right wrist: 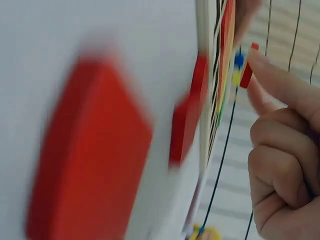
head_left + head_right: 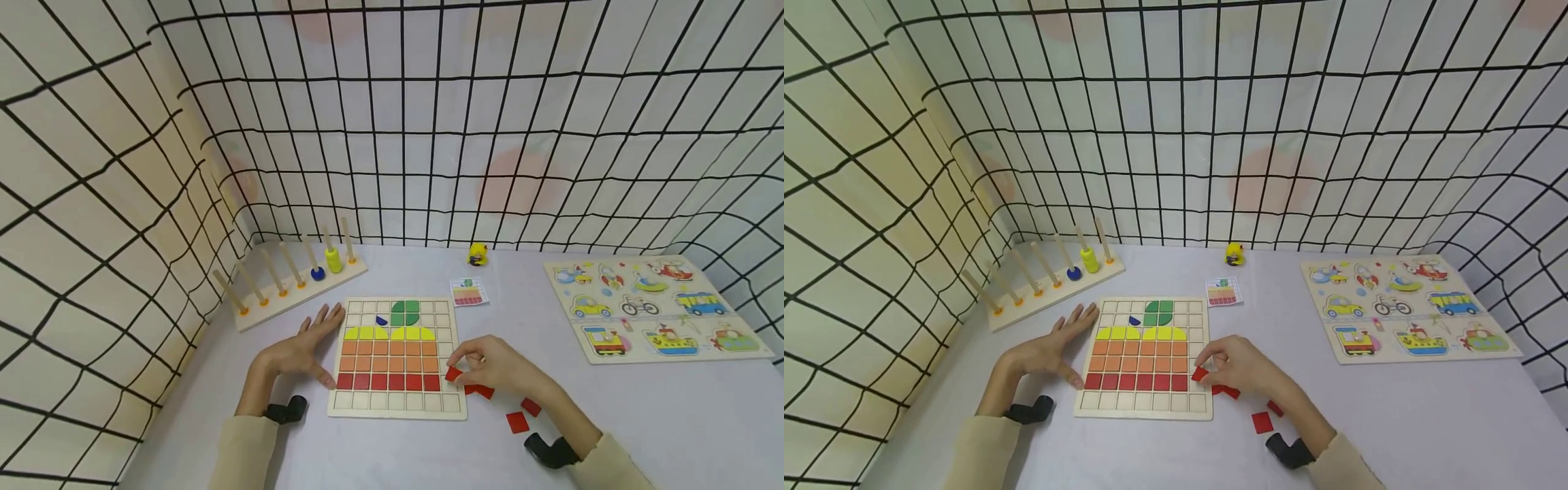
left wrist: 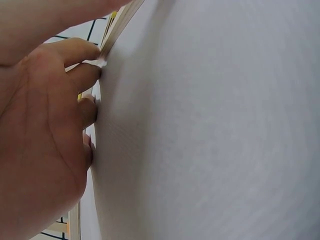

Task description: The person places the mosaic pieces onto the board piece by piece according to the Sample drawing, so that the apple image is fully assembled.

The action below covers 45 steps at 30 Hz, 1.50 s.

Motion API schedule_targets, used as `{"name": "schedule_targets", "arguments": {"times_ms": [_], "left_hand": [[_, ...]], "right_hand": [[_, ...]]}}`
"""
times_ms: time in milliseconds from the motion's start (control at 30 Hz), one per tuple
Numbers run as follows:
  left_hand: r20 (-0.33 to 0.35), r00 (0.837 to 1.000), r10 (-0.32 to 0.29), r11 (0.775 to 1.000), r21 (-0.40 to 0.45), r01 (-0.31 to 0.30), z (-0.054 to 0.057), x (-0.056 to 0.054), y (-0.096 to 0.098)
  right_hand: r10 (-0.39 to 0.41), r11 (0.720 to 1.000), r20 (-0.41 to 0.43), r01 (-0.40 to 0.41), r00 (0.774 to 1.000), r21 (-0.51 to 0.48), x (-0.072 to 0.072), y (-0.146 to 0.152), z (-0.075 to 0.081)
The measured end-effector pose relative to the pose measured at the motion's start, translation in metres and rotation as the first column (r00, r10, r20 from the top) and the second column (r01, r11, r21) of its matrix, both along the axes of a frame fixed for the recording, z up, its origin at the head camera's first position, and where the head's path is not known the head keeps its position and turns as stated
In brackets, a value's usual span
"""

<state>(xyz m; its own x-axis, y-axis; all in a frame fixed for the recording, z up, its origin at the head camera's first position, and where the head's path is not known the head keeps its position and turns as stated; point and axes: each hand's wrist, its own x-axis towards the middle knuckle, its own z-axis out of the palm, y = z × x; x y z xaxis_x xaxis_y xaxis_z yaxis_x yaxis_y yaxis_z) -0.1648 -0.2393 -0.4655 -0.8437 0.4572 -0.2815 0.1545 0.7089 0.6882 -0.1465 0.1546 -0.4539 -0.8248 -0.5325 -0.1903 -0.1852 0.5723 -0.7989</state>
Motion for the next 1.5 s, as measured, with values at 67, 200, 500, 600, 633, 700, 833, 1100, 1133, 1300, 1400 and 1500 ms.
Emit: {"name": "schedule_targets", "arguments": {"times_ms": [67,200,500,600,633,700,833,1100,1133,1300,1400,1500], "left_hand": [[0.000,1.000,0.000,1.000,-0.001,0.000,0.000,-0.001,0.001],[0.000,1.000,-0.004,1.000,0.000,0.004,0.000,-0.002,0.002],[0.009,1.000,0.003,1.000,-0.001,-0.003,0.000,0.000,0.001],[0.007,1.000,0.003,1.000,-0.001,-0.003,0.000,0.000,0.001],[0.005,1.000,0.001,1.000,0.000,-0.001,0.000,0.001,0.000],[0.002,1.000,-0.004,1.000,0.000,0.004,-0.001,0.001,0.000],[-0.003,1.000,-0.016,1.000,0.007,0.016,-0.001,0.000,-0.001],[0.001,1.000,-0.021,0.999,0.025,0.021,0.001,0.001,0.000],[0.000,1.000,-0.020,1.000,0.023,0.020,0.001,0.001,0.000],[0.001,1.000,-0.017,1.000,0.013,0.017,0.000,0.000,0.000],[0.000,1.000,-0.018,1.000,0.007,0.018,0.000,-0.001,-0.001],[0.000,1.000,-0.016,1.000,0.002,0.016,-0.001,-0.001,-0.001]], "right_hand": [[0.074,0.997,0.001,-0.074,0.997,-0.015,0.007,-0.009,0.000],[0.151,0.988,0.026,-0.150,0.988,-0.037,0.018,-0.024,-0.002],[0.186,0.982,-0.047,-0.188,0.981,-0.021,0.023,-0.035,-0.005],[0.173,0.985,-0.051,-0.174,0.984,-0.010,0.023,-0.035,-0.004],[0.166,0.986,-0.046,-0.167,0.985,-0.007,0.023,-0.035,-0.004],[0.153,0.988,-0.039,-0.153,0.987,-0.002,0.023,-0.035,-0.005],[0.141,0.990,-0.039,-0.141,0.989,0.006,0.022,-0.035,-0.005],[0.146,0.989,-0.083,-0.147,0.986,0.002,0.023,-0.036,-0.005],[0.144,0.989,-0.089,-0.145,0.986,0.004,0.023,-0.036,-0.005],[0.132,0.991,-0.090,-0.130,0.987,0.021,0.024,-0.037,-0.004],[0.117,0.993,-0.067,-0.115,0.991,0.023,0.023,-0.038,-0.004],[0.109,0.994,-0.039,-0.109,0.993,0.006,0.023,-0.039,-0.004]]}}
